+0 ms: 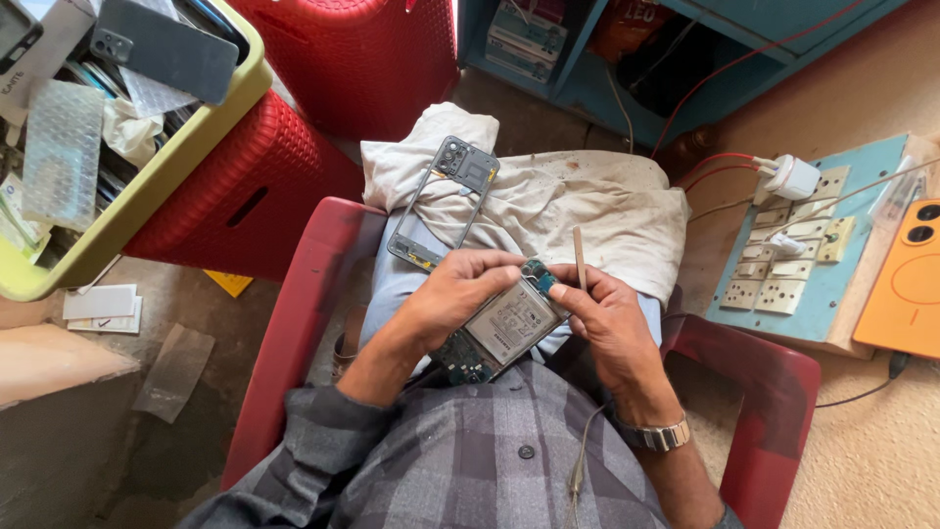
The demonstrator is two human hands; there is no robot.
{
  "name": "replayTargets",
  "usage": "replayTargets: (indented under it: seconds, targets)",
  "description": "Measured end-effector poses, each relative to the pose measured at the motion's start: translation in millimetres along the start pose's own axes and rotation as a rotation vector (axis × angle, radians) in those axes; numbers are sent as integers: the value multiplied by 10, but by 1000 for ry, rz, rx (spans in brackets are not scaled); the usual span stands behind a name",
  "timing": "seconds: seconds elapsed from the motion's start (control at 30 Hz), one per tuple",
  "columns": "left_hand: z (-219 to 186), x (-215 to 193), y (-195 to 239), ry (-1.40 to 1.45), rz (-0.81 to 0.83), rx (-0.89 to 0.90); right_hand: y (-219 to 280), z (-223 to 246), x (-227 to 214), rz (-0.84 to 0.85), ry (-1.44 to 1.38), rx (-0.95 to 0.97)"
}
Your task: The person disassembles a mobile phone, uses a tool to pry off the internal components, and brushes the circuit board with a toothbrush.
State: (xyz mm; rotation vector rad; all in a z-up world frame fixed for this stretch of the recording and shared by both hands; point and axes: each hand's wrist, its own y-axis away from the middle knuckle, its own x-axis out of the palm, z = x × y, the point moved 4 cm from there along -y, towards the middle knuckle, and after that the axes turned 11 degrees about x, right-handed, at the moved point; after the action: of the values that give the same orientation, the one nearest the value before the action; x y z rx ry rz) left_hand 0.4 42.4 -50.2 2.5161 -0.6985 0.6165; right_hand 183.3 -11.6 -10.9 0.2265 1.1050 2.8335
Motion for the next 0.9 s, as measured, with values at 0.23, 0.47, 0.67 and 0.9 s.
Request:
replayTargets:
  seconds: [0.23, 0.47, 0.67, 0.9]
  targets:
    - [29, -30, -13, 106, 52, 20, -12, -6, 15, 13, -26, 16]
    - [97, -2, -19, -20, -23, 102, -30, -47, 12, 11, -8, 17]
    - [71, -10, -32, -99, -3, 86, -14, -11, 24, 18, -4, 9]
    - [-112, 68, -50, -179, 0, 57, -67, -41, -18, 102, -136, 0]
